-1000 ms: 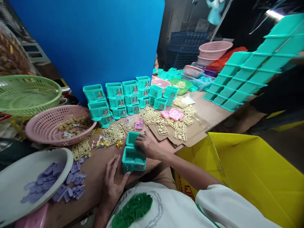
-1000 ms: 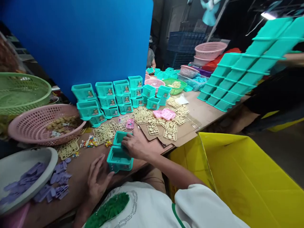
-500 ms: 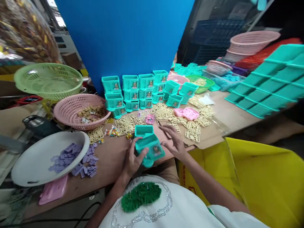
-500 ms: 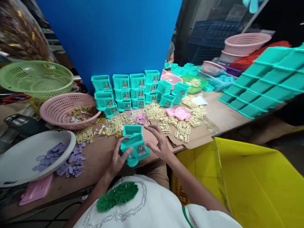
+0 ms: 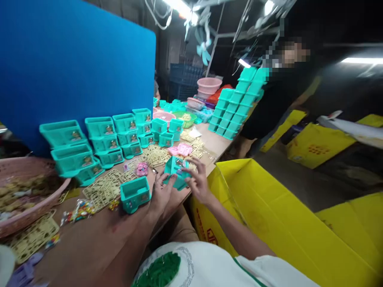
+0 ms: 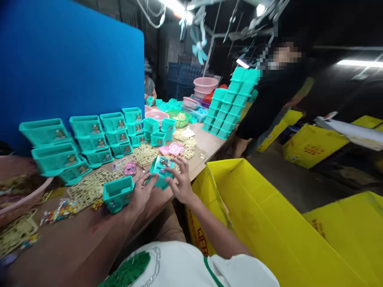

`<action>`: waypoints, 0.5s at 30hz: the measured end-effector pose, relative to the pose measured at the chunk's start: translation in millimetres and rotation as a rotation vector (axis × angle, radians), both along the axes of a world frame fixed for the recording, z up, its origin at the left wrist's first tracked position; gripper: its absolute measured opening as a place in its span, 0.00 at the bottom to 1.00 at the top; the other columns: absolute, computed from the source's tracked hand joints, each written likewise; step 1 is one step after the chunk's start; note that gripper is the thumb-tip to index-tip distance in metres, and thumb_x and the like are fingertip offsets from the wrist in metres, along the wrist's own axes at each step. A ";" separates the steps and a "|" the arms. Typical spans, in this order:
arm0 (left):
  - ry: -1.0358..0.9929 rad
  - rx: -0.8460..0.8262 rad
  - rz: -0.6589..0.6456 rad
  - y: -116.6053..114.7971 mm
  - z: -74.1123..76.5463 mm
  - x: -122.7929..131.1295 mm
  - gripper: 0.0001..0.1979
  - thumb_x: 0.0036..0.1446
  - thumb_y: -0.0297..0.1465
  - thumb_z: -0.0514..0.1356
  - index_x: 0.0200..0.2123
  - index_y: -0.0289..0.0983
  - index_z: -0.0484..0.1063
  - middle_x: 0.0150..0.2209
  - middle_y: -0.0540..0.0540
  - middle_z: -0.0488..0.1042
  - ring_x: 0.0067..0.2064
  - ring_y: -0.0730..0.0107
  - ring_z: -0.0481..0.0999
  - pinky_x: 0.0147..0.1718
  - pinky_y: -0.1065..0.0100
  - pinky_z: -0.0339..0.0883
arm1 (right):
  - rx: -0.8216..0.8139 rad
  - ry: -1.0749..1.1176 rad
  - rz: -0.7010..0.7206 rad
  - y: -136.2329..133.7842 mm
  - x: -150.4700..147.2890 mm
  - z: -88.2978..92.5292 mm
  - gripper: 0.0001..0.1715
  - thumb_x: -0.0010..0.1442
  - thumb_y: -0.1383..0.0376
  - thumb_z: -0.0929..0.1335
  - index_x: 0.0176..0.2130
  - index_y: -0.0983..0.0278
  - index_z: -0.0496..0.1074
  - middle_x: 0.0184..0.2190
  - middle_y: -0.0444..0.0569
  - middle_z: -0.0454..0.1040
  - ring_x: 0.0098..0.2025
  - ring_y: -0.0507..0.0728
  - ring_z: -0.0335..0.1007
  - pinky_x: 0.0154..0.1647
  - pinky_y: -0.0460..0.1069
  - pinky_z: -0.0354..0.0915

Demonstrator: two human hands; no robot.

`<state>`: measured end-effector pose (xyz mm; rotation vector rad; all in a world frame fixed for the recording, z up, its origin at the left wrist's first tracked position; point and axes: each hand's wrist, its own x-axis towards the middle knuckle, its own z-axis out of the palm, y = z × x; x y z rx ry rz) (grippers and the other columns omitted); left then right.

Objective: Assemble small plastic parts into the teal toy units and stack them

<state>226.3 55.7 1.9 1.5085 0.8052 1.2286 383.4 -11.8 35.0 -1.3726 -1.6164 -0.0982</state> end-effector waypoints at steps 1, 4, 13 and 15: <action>-0.011 0.001 0.000 3.3 -2.2 4.2 0.19 0.61 0.51 0.62 0.37 0.41 0.77 0.46 0.42 0.76 0.44 0.61 0.79 0.40 0.60 0.77 | -0.001 -0.084 0.003 -4.9 0.7 2.7 0.25 0.71 0.51 0.62 0.63 0.54 0.70 0.64 0.55 0.63 0.71 0.69 0.51 0.70 0.70 0.54; -0.012 -0.037 0.054 14.9 -14.1 15.8 0.23 0.55 0.55 0.63 0.40 0.42 0.77 0.48 0.41 0.77 0.48 0.54 0.79 0.41 0.58 0.78 | 0.023 -0.153 -0.032 -9.7 3.8 4.4 0.31 0.73 0.54 0.61 0.71 0.50 0.57 0.67 0.55 0.60 0.70 0.68 0.53 0.69 0.69 0.58; -0.051 0.037 -0.003 38.8 -16.3 30.7 0.21 0.57 0.52 0.61 0.42 0.43 0.78 0.57 0.37 0.75 0.63 0.44 0.72 0.56 0.45 0.72 | 0.000 -0.305 -0.032 -2.2 9.5 4.4 0.38 0.72 0.54 0.62 0.75 0.42 0.45 0.69 0.53 0.58 0.71 0.69 0.52 0.68 0.71 0.61; -0.048 0.079 0.005 42.7 -13.5 29.8 0.20 0.57 0.51 0.60 0.41 0.42 0.78 0.56 0.37 0.76 0.62 0.45 0.73 0.60 0.45 0.69 | -0.001 -0.314 -0.049 -0.6 8.5 3.5 0.40 0.72 0.55 0.63 0.75 0.43 0.42 0.69 0.54 0.58 0.71 0.69 0.53 0.68 0.71 0.61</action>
